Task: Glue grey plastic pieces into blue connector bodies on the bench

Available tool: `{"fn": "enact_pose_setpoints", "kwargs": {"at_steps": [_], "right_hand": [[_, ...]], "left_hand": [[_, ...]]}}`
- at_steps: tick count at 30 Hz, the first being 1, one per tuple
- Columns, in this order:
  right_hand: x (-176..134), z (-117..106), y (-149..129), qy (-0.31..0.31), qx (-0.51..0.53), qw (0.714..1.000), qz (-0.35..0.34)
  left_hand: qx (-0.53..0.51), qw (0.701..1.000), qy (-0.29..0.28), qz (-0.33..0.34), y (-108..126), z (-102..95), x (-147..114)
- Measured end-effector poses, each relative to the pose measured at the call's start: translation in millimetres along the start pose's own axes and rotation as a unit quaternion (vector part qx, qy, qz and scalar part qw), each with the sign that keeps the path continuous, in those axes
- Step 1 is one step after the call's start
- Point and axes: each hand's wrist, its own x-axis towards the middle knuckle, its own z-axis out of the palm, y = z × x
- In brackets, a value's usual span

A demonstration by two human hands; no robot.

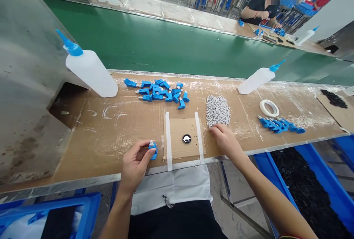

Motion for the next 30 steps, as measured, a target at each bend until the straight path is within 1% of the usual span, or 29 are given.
{"fn": "enact_pose_setpoints", "kwargs": {"at_steps": [3,5,9,13,16,18,22,25,27,28,30], "right_hand": [[1,-3,-5,0.004,0.035,0.999,-0.024],[0,-6,-4,-0.002,0.052,0.999,-0.011],[-4,-11,1,0.000,0.079,0.995,0.054],[-2,-7,0,-0.005,0.079,0.987,0.141],[5,-4,-5,-0.029,0.076,0.983,0.164],[11,-5,-6,-0.051,0.069,0.985,0.151],[19,-11,-1,-0.112,0.055,0.987,0.104],[18,-13,1,-0.132,0.047,0.988,0.064],[13,-9,-3,-0.121,0.048,0.991,0.033],[10,-5,-6,-0.106,0.052,0.993,0.016],[4,4,-14,-0.055,0.055,0.997,-0.018]], "left_hand": [[0.001,1.000,0.001,-0.003,1,-0.2,-1],[0.003,1.000,0.001,-0.011,1,-0.4,-1],[-0.002,1.000,-0.003,-0.020,1,-0.4,-1],[-0.007,1.000,-0.005,-0.017,0,-0.2,-1],[-0.010,1.000,-0.007,-0.021,1,0.0,-1],[-0.012,1.000,-0.009,-0.022,1,0.1,-1],[-0.024,0.999,-0.011,-0.019,1,0.5,0],[-0.029,0.999,-0.015,-0.017,1,0.8,0],[-0.035,0.999,-0.018,-0.012,1,0.8,-1],[-0.038,0.999,-0.019,-0.010,1,0.9,-1],[-0.043,0.999,-0.019,-0.008,1,0.8,-1]]}}
